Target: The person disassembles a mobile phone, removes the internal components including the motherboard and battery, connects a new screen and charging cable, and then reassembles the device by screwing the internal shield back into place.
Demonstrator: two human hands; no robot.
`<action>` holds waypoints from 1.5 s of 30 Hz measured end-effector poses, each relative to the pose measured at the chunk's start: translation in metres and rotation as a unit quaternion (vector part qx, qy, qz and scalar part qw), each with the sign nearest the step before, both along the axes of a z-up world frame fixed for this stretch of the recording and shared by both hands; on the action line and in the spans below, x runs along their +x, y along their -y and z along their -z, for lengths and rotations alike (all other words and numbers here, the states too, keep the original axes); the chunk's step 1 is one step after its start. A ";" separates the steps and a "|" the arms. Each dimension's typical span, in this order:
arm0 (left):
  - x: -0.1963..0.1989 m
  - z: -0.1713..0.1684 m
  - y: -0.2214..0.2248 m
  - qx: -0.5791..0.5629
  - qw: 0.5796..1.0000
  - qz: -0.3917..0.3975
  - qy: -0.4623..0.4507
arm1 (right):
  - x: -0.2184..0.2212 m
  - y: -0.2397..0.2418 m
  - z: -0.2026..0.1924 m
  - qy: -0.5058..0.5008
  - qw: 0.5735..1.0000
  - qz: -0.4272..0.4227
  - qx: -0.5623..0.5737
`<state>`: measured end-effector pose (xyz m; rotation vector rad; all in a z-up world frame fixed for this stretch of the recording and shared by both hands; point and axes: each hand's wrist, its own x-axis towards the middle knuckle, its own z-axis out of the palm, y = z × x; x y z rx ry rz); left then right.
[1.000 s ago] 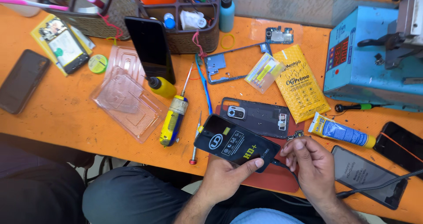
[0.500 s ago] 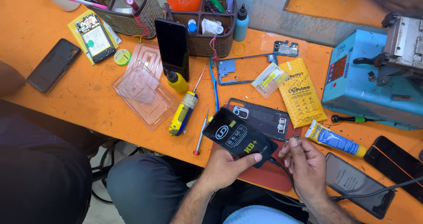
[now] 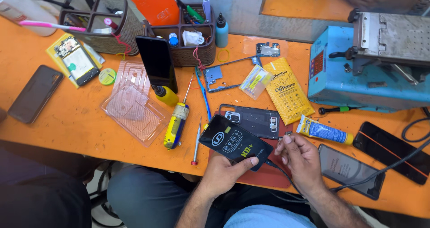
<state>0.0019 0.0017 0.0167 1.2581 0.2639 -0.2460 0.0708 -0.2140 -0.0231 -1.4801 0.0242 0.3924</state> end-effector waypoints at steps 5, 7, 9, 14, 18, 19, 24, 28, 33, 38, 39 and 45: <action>-0.001 0.008 -0.001 -0.038 0.999 0.008 0.025 | 0.000 0.000 0.002 0.009 1.000 0.000 -0.006; 0.000 0.010 -0.002 -0.056 0.998 0.009 0.036 | 0.000 0.000 0.003 0.019 1.000 0.000 -0.005; 0.000 0.012 -0.004 -0.061 0.997 0.008 0.050 | -0.001 0.002 0.005 0.025 1.000 -0.001 0.002; 0.002 0.014 -0.007 -0.038 0.998 0.030 0.033 | -0.001 0.004 0.011 0.039 0.999 0.010 0.022; 0.003 0.013 -0.011 -0.023 0.998 0.046 0.036 | -0.003 0.003 0.013 0.059 0.998 0.020 0.008; 0.004 0.012 -0.011 -0.035 0.998 0.047 0.038 | -0.004 0.003 0.012 0.061 0.998 0.023 -0.004; 0.005 0.013 -0.014 -0.075 0.995 0.059 0.028 | -0.006 0.007 0.016 0.063 0.998 0.023 -0.007; 0.007 0.008 -0.019 -0.093 0.993 0.078 -0.002 | -0.004 0.007 0.016 0.068 0.998 0.009 -0.004; 0.005 0.003 -0.016 -0.087 0.995 0.054 0.015 | -0.003 0.010 0.015 0.066 0.998 -0.004 0.011; 0.006 0.005 -0.016 -0.099 0.993 0.059 0.006 | -0.002 0.008 0.011 0.036 0.999 0.002 0.015; 0.007 0.006 -0.016 -0.114 0.992 0.063 -0.005 | -0.003 0.007 0.008 0.015 1.000 0.008 0.002; 0.007 0.009 -0.015 -0.101 0.992 0.070 0.001 | 0.009 -0.015 -0.026 0.025 0.995 -0.042 -0.082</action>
